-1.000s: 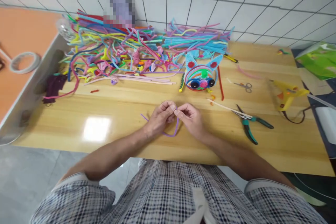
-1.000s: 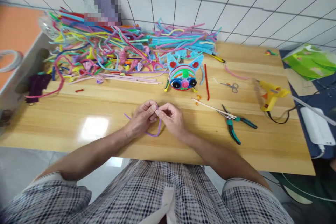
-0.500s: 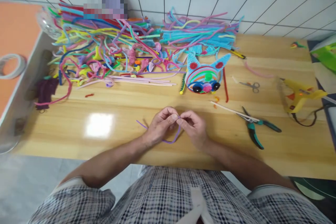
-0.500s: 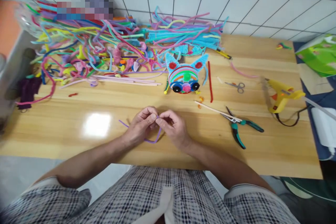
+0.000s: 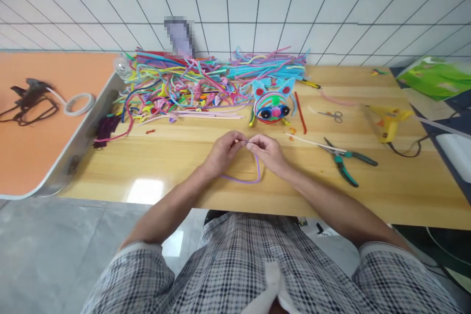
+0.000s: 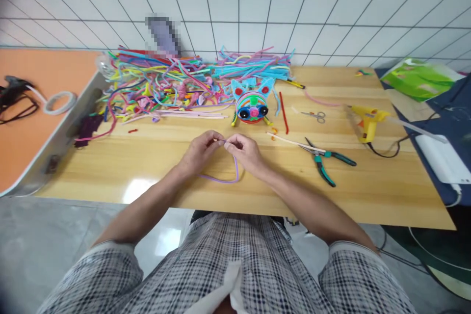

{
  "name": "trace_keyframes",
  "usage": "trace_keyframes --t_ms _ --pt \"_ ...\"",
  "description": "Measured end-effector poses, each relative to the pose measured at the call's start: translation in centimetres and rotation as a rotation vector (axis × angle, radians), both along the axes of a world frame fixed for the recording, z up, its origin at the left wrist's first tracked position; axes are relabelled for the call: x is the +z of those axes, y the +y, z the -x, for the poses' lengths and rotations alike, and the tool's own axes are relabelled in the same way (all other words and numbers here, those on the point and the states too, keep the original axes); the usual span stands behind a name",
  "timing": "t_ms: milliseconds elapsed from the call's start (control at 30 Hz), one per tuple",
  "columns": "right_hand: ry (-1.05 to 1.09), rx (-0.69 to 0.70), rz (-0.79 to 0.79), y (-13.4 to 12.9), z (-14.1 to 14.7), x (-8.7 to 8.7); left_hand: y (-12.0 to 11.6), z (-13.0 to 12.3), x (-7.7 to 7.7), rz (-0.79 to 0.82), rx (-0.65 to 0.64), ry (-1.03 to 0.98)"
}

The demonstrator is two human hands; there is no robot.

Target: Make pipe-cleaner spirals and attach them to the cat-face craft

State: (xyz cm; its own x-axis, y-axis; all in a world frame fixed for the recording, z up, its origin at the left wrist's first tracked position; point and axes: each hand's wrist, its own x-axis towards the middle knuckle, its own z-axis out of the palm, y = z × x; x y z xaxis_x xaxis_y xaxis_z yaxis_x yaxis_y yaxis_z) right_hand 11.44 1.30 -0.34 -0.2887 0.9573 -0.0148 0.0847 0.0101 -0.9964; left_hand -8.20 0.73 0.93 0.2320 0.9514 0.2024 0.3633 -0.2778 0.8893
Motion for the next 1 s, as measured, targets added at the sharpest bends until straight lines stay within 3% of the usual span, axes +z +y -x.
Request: trace_keyframes --t_ms 133,267,333,433,533,600,667,833,1000 --pt "-0.033 0.076 -0.014 0.3 -0.3 0.9 -0.3 0.7 1.7 -0.151 -0.071 0.161" --pt "0.051 0.093 0.017 0.1 -0.3 1.7 -1.3 0.3 2.7 -0.192 0.007 0.051" --pt "0.113 0.074 0.029 -0.3 0.0 1.8 -2.0 -0.5 2.5 -0.121 0.092 -0.083" --pt "0.173 0.034 0.051 -0.8 0.5 1.7 -3.0 -2.2 1.6 0.133 0.192 -0.393" --pt "0.206 0.02 0.098 -1.0 0.8 1.6 -3.9 -3.8 0.8 0.38 0.254 -0.719" --pt "0.219 0.036 0.123 -0.8 0.7 1.6 -4.3 -4.1 0.8 0.446 0.268 -0.815" --pt "0.214 0.062 0.125 -0.6 0.5 1.6 -4.3 -3.6 1.1 0.449 0.246 -0.777" --pt "0.129 0.149 0.092 -0.5 0.3 1.9 -4.0 -0.6 2.0 0.327 0.172 -0.421" --pt "0.011 0.173 0.018 -0.8 0.3 2.1 -4.3 0.8 1.9 0.211 0.168 -0.161"
